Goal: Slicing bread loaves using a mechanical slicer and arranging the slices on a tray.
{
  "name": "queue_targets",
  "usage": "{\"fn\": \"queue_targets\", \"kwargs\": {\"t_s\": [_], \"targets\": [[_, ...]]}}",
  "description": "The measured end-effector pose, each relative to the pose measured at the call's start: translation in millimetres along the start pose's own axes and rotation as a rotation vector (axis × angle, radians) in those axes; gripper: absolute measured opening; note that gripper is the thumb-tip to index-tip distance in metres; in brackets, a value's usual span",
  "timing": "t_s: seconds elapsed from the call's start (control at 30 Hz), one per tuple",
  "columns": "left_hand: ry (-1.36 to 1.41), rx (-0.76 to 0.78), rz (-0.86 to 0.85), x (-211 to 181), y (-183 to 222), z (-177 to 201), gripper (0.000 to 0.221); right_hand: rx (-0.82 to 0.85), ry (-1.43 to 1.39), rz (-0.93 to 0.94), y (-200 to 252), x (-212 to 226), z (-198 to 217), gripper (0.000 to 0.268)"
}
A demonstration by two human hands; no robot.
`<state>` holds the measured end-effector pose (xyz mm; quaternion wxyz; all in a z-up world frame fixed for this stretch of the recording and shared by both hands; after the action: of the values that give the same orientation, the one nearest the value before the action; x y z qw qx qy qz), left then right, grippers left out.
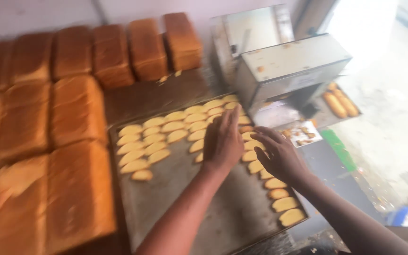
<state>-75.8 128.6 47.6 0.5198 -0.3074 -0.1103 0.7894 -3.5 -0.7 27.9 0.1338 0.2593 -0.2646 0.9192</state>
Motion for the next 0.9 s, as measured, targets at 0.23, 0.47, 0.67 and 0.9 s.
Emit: {"fn": "queue_targets", "kwargs": {"t_s": [0.23, 0.47, 0.67, 0.9], "targets": [[-0.117, 0.007, -0.159, -64.6, -113.2, -83.6, 0.056, 0.043, 0.308, -0.194, -15.2, -165.5, 102.2, 0.045], [-0.26, 0.13, 0.018, -86.2, -201.1, -192.3, 0.048, 0.046, 0.401, -0.218, -70.3, -313.8, 163.5, 0.065], [-0.46, -0.007, 0.151, -77.0, -215.1, -233.0, 0.052, 0.049, 0.38, -0.169, -95.0, -360.4, 161.3, 0.064], [-0.523, -0.074, 0.175, -88.3, -207.5, -224.0, 0.051, -0.044, 0.216, -0.194, -89.4, -363.2, 163.1, 0.067]]}}
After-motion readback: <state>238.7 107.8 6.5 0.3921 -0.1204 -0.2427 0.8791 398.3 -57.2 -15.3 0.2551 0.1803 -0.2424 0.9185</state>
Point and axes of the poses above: each hand's wrist, its own y-axis away from the middle knuckle, its own z-axis out of the back of the hand, x = y × z, the point moved 8 cm from there along -y, towards the middle knuckle, and after that the axes turned 9 degrees about -y, right-handed, at the moved point
